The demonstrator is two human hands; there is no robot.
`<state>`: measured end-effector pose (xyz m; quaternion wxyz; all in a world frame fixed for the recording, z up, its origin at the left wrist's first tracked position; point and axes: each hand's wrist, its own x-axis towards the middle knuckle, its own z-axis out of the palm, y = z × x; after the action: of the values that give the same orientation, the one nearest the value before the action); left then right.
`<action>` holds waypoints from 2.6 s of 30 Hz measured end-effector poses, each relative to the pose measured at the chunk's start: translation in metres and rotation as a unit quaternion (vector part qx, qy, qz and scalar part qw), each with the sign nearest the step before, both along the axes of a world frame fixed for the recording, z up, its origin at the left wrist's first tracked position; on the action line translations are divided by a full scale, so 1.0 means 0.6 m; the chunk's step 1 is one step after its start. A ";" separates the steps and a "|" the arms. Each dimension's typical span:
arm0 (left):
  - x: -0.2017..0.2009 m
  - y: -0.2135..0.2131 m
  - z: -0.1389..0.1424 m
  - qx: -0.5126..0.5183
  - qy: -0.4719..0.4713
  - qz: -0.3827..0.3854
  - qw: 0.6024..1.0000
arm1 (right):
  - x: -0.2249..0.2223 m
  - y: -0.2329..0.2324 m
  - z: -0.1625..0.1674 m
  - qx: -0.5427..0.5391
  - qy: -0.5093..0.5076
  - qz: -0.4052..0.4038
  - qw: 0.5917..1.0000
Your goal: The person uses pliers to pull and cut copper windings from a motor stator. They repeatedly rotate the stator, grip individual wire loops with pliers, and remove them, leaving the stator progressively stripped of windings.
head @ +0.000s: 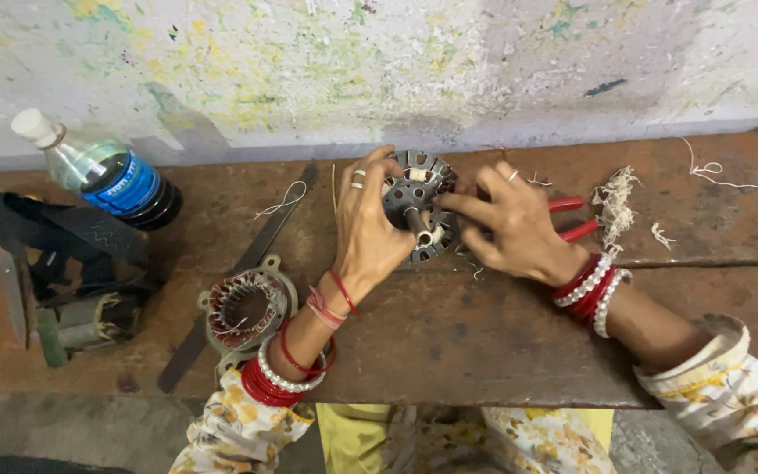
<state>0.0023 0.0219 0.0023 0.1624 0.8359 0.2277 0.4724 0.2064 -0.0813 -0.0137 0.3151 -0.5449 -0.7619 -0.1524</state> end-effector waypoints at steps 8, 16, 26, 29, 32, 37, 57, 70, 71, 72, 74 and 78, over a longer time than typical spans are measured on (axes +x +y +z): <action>0.000 0.000 0.002 -0.005 -0.006 -0.010 1.000 | -0.014 -0.004 0.022 -0.005 0.041 0.021 0.999; 0.002 0.004 -0.002 -0.015 -0.004 -0.006 1.000 | 0.003 -0.002 0.005 -0.014 0.089 0.054 0.994; 0.003 0.006 -0.002 -0.045 -0.001 0.018 0.999 | 0.063 0.018 -0.014 -0.081 0.193 -0.035 0.977; 0.002 0.006 0.001 -0.054 0.005 0.032 0.998 | 0.069 0.013 0.011 -0.181 0.104 -0.048 0.977; 0.003 0.004 0.001 -0.056 0.005 0.041 0.998 | 0.086 -0.019 0.046 -0.288 0.042 -0.015 0.957; 0.003 0.008 0.003 -0.055 0.009 0.044 0.997 | 0.085 -0.059 0.077 -0.228 -0.119 0.050 0.965; -0.004 -0.023 0.014 0.084 0.025 0.032 0.996 | 0.059 -0.131 0.061 -0.280 -0.088 -0.280 0.914; 0.003 -0.048 0.016 0.088 0.033 0.042 0.995 | -0.056 -0.122 0.120 -0.241 -0.053 -0.308 0.919; 0.004 -0.050 0.016 0.086 0.035 0.045 0.995 | -0.062 -0.122 0.124 -0.252 -0.051 -0.318 0.913; 0.004 -0.052 0.017 0.084 0.037 0.048 0.995 | -0.067 -0.122 0.127 -0.263 -0.048 -0.328 0.906; 0.005 -0.056 0.017 0.088 0.038 0.052 0.994 | -0.075 -0.120 0.130 -0.258 -0.050 -0.339 0.903; 0.005 -0.065 0.020 0.092 0.059 0.059 0.992 | -0.088 -0.115 0.127 -0.270 -0.013 -0.344 0.899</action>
<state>0.0053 -0.0173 0.0141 0.0428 0.8587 0.2412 0.4502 0.1539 -0.1501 0.0624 0.0737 -0.8350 -0.5433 -0.0470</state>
